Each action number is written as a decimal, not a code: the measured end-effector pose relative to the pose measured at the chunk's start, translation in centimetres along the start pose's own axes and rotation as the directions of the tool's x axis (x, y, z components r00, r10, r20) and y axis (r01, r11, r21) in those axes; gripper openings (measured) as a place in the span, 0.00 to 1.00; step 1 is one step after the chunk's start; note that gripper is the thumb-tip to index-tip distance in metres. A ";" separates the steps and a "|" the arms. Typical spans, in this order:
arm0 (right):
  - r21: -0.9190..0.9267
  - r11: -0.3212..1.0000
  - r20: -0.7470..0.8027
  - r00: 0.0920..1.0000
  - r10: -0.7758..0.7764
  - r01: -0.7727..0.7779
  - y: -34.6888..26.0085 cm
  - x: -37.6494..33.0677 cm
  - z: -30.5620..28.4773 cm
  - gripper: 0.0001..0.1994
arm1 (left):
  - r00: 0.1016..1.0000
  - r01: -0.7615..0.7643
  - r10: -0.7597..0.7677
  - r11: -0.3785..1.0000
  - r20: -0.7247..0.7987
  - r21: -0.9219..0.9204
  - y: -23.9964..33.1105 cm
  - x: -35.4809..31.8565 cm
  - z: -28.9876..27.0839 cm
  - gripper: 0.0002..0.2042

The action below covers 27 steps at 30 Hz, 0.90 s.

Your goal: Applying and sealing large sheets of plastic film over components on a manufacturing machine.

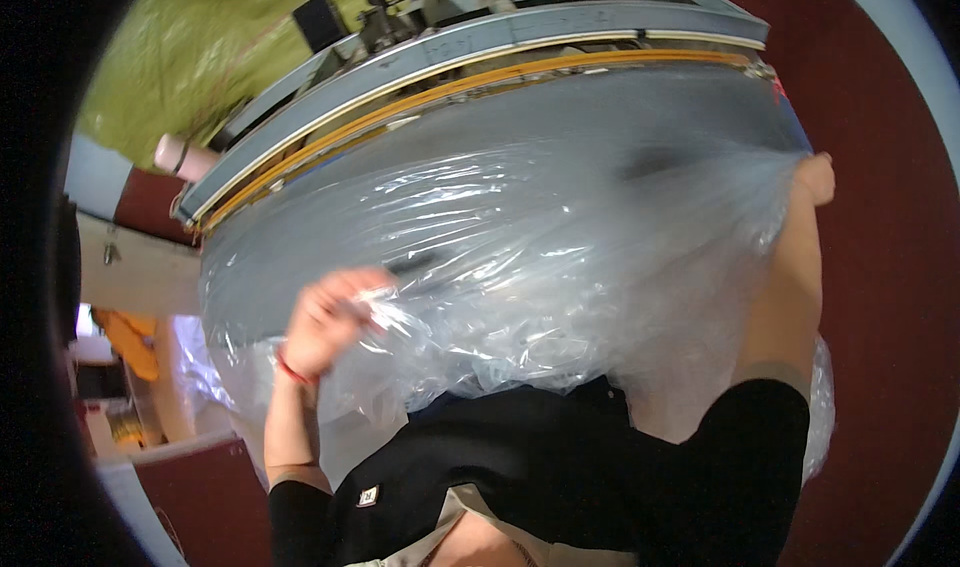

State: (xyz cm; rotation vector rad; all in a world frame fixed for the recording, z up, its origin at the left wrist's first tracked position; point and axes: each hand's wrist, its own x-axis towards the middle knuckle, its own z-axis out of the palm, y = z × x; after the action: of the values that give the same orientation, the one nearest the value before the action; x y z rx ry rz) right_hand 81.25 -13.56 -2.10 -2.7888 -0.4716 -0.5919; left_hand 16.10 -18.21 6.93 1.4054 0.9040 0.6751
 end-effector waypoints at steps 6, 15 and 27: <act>0.040 0.999 0.026 0.999 -0.038 0.037 0.0 0.0 -0.4 0.14 | 0.505 -0.094 0.015 0.995 -0.863 -0.038 -4.6 -0.8 -13.8 0.09; 0.011 0.999 0.068 0.997 -0.032 0.031 0.1 -0.3 -1.4 0.14 | 0.849 -0.254 0.528 0.444 -0.022 0.859 -1.6 1.4 -3.4 0.23; 0.010 0.999 0.045 0.998 -0.033 0.033 1.0 0.5 -0.4 0.14 | 0.922 -0.185 0.386 0.489 -0.022 0.852 -5.1 0.6 -5.3 0.17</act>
State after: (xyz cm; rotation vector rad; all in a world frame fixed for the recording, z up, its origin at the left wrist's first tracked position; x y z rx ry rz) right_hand 81.93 -14.48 -1.68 -2.7954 -0.5292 -0.5338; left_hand 11.31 -15.27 2.14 2.4548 1.2657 0.6664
